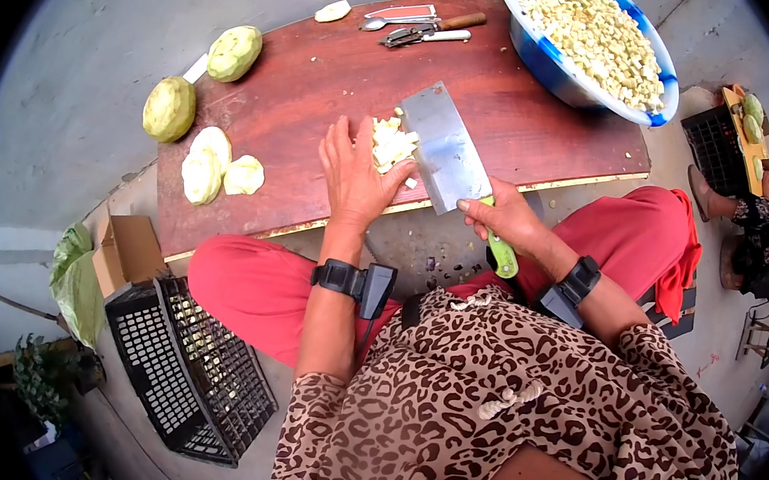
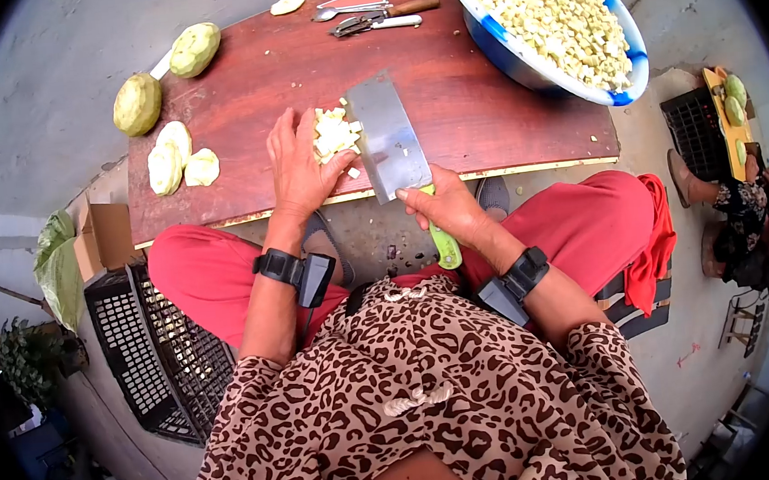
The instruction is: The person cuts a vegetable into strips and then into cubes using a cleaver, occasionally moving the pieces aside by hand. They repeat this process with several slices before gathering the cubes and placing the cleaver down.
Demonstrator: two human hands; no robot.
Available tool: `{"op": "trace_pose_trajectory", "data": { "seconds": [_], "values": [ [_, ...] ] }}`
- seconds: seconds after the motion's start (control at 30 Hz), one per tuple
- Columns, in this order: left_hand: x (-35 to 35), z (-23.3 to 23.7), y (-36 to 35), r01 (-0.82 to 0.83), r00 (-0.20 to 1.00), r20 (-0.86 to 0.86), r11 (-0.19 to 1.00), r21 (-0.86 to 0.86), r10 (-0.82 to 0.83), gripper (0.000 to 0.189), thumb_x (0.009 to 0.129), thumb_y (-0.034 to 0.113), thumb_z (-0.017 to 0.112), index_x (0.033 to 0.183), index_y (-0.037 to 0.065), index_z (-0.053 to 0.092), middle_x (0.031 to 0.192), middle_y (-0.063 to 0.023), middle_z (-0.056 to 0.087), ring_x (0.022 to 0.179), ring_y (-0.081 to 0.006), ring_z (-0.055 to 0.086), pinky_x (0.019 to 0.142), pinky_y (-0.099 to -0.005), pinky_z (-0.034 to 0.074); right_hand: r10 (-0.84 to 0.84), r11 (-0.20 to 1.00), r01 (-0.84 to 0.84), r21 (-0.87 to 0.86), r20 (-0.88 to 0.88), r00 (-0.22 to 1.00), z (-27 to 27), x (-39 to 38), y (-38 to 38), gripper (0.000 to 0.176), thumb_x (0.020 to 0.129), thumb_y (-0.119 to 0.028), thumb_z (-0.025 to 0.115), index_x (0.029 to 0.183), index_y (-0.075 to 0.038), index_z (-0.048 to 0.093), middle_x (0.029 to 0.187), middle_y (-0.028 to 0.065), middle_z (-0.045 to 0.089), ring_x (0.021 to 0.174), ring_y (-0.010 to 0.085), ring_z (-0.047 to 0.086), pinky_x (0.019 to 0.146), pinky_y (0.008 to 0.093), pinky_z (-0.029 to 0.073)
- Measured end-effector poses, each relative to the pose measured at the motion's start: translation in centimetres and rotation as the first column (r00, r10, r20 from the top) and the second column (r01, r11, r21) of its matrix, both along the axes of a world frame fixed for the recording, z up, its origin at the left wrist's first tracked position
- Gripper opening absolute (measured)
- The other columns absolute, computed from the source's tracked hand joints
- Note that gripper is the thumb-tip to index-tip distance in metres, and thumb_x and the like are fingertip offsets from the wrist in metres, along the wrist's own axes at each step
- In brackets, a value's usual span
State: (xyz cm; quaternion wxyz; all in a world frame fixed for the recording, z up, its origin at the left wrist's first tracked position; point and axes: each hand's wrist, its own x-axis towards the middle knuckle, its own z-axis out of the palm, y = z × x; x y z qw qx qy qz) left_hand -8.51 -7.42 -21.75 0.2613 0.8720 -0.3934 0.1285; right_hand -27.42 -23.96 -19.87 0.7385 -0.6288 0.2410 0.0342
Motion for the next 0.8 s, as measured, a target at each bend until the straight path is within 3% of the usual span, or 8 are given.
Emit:
{"op": "trace_pose_trajectory", "data": {
  "seconds": [0.3, 0.6, 0.8],
  "values": [
    [0.4, 0.1, -2.1, 0.044, 0.999, 0.006, 0.995, -0.092, -0.044, 0.073, 0.083, 0.057, 0.069, 0.132, 0.005, 0.059, 0.139, -0.0220, 0.051, 0.127, -0.0396, 0.046, 0.110, -0.0499, 0.030, 0.044, 0.998, -0.046, 0.052, 0.036, 0.998, -0.2, 2.9, 2.6, 0.017, 0.095, -0.011, 0.067, 0.108, -0.003, 0.058, 0.076, 0.0025, 0.060, 0.055, 0.0083, 0.053, 0.050, 0.0231, 0.044],
    [0.9, -0.6, -3.2, -0.139, 0.979, -0.181, 0.949, -0.284, 0.089, 0.061, 0.081, 0.042, 0.076, 0.127, 0.005, 0.061, 0.136, -0.0199, 0.053, 0.123, -0.0378, 0.049, 0.108, -0.0495, 0.033, -0.023, 0.995, 0.013, 0.098, 0.100, 0.995, -1.4, 6.4, 5.7, 0.016, 0.092, -0.007, 0.066, 0.104, -0.002, 0.056, 0.074, 0.0039, 0.060, 0.052, 0.0101, 0.053, 0.047, 0.0265, 0.044],
    [2.4, -1.1, -3.8, -0.186, 0.959, -0.274, 0.903, -0.387, 0.080, 0.061, 0.079, 0.036, 0.079, 0.128, 0.005, 0.061, 0.136, -0.0197, 0.053, 0.128, -0.0378, 0.048, 0.110, -0.0488, 0.033, -0.032, 0.987, 0.015, 0.158, 0.106, 0.994, -0.3, 7.7, 6.5, 0.017, 0.093, -0.003, 0.062, 0.109, -0.003, 0.056, 0.073, 0.0040, 0.059, 0.050, 0.0100, 0.052, 0.045, 0.0259, 0.045]
  ]
}}
